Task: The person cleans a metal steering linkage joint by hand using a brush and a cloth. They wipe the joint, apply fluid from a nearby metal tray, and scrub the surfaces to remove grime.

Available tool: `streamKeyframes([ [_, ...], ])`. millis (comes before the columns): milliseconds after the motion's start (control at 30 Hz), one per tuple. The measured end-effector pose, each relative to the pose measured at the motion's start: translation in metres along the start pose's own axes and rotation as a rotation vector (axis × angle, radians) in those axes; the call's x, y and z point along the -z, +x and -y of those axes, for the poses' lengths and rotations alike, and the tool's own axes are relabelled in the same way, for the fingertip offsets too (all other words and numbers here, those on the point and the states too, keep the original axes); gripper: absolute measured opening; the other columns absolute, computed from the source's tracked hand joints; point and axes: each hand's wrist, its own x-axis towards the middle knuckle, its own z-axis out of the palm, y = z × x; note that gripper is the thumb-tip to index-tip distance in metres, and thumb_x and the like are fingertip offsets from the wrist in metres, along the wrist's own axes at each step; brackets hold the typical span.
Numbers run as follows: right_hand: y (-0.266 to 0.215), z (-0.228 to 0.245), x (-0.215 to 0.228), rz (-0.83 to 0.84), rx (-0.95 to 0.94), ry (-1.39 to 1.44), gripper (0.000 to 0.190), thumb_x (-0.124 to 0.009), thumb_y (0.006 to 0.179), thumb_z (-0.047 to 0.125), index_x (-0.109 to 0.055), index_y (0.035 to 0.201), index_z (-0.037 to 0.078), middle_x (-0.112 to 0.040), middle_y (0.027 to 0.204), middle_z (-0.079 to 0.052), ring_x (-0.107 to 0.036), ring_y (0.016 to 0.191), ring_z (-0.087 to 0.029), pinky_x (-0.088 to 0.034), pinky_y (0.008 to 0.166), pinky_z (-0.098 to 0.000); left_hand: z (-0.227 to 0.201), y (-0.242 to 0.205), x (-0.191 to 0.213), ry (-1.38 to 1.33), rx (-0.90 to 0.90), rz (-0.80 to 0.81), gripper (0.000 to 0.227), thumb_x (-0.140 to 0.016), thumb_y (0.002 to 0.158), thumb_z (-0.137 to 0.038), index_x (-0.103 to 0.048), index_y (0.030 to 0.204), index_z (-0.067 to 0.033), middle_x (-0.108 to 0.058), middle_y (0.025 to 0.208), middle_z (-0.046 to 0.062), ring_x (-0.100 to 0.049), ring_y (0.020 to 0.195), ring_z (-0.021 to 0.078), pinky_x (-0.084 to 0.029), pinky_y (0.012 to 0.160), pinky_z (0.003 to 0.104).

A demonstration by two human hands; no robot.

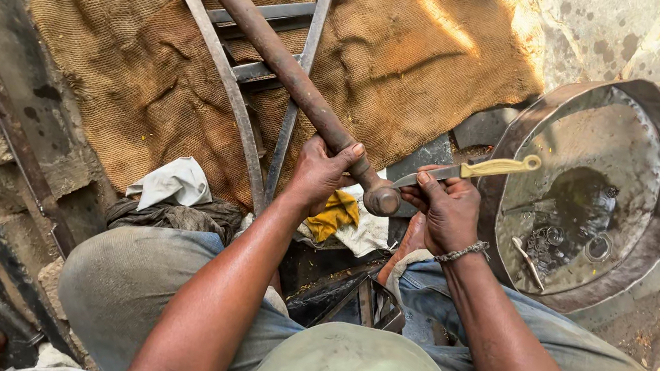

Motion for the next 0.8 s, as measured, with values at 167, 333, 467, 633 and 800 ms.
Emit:
streamKeyframes([
  [167, -0.005, -0.001, -0.01, 0.042, -0.016, 0.063, 0.015, -0.069, 0.096, 0.006, -0.069, 0.109, -0.001, -0.075, 0.091, -0.012, -0.074, 0.077, -0.019, -0.063, 0.071, -0.0298, 0.0, -0.002, 0.004, 0.009, -0.018, 0.007, 0.033, -0.075, 0.091, -0.02, -0.055, 0.109, -0.0007, -0.067, 0.104, 0.013, -0.073, 0.091, 0.0235, -0.07, 0.072, 0.042],
  [333, -0.014, 0.002, -0.027, 0.06, 0.022, -0.59, 0.015, -0.073, 0.094, 0.01, -0.076, 0.106, 0.001, -0.079, 0.09, -0.011, -0.074, 0.076, -0.02, -0.064, 0.073, -0.0347, -0.001, -0.004, 0.006, 0.005, -0.044, 0.033, 0.034, -0.074, 0.092, -0.022, -0.055, 0.109, -0.0003, -0.066, 0.104, 0.014, -0.072, 0.091, 0.0241, -0.069, 0.07, 0.042],
  [467, 0.0, 0.017, -0.021, 0.061, -0.028, -0.076, 0.014, -0.069, 0.094, 0.006, -0.068, 0.106, -0.001, -0.074, 0.096, -0.009, -0.076, 0.083, -0.018, -0.067, 0.082, -0.0346, -0.007, 0.0, 0.005, 0.053, -0.025, 0.008, 0.034, -0.075, 0.09, -0.023, -0.055, 0.108, -0.0014, -0.066, 0.104, 0.013, -0.073, 0.09, 0.024, -0.069, 0.069, 0.042],
  [633, 0.006, 0.014, -0.005, 0.138, -0.048, -0.102, 0.013, -0.069, 0.096, 0.004, -0.068, 0.106, -0.003, -0.073, 0.094, -0.013, -0.075, 0.081, -0.021, -0.065, 0.078, -0.0354, 0.0, -0.002, 0.003, 0.085, -0.052, -0.006, 0.034, -0.076, 0.09, -0.024, -0.057, 0.107, -0.0013, -0.069, 0.099, 0.012, -0.074, 0.086, 0.0222, -0.068, 0.066, 0.04],
  [800, 0.012, 0.02, -0.014, 0.191, -0.001, -0.3, 0.017, -0.07, 0.093, 0.006, -0.068, 0.107, -0.004, -0.075, 0.094, -0.014, -0.076, 0.081, -0.021, -0.066, 0.073, -0.0308, 0.0, 0.001, 0.001, 0.058, -0.048, -0.007, 0.033, -0.078, 0.09, -0.022, -0.058, 0.102, 0.0013, -0.067, 0.093, 0.011, -0.074, 0.081, 0.0221, -0.07, 0.066, 0.04],
])
